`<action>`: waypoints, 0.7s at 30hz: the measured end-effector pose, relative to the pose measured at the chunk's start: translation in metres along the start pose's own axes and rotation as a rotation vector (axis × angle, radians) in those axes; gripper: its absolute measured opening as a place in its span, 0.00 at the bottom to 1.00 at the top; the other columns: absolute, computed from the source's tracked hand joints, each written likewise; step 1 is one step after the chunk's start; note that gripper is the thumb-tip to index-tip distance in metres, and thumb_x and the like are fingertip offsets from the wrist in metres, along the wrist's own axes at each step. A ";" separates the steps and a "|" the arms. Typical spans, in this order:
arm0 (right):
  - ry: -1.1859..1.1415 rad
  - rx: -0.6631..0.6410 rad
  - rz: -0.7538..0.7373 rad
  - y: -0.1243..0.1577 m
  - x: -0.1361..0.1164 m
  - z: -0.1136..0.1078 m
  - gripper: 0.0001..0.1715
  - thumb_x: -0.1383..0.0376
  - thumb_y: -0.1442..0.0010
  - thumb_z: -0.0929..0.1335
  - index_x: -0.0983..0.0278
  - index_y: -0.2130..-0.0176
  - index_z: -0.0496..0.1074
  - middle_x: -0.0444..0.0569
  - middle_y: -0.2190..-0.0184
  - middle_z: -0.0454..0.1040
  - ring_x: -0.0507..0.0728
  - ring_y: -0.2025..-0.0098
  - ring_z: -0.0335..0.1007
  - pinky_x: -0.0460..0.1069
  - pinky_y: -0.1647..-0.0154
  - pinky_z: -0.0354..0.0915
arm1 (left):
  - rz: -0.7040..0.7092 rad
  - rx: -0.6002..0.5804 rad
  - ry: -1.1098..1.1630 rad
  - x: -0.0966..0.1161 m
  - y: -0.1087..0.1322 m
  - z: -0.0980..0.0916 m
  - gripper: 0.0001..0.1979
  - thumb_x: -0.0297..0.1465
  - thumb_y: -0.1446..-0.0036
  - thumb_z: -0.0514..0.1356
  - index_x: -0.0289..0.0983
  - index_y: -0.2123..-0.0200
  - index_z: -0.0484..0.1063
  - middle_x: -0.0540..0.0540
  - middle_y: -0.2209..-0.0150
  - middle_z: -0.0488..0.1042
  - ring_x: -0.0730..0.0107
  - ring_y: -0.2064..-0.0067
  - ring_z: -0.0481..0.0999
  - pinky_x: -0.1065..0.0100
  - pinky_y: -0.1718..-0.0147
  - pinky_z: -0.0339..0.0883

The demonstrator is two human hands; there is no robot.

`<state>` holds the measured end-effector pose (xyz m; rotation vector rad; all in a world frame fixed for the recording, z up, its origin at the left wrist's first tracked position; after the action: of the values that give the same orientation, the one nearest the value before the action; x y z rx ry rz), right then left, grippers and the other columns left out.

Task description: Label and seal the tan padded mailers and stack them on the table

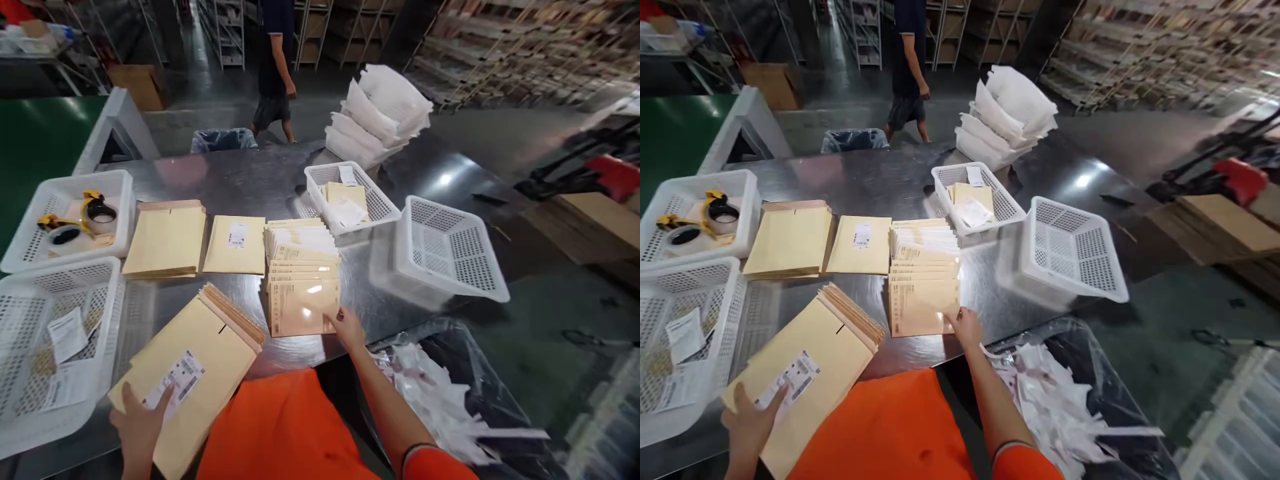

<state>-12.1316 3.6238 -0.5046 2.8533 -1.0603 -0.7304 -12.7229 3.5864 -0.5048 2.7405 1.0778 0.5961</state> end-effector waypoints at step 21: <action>-1.207 -0.211 0.181 0.054 -0.044 0.006 0.30 0.49 0.57 0.75 0.59 0.61 0.61 0.43 0.70 0.77 0.56 0.71 0.74 0.50 0.69 0.70 | 1.071 -0.506 -0.674 0.215 0.071 0.056 0.26 0.17 0.51 0.56 0.41 0.49 0.66 0.36 0.33 0.52 0.53 0.48 0.72 0.59 0.56 0.68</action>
<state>-12.1969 3.6106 -0.4821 1.9210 -1.1013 -2.4412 -12.5126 3.6813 -0.4699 2.4931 -0.6437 -0.0330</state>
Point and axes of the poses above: each hand's wrist, its own y-axis away from the middle knuckle, its own z-axis out of the palm, x = y × z, the point moved 7 cm from there along -y, towards the middle knuckle
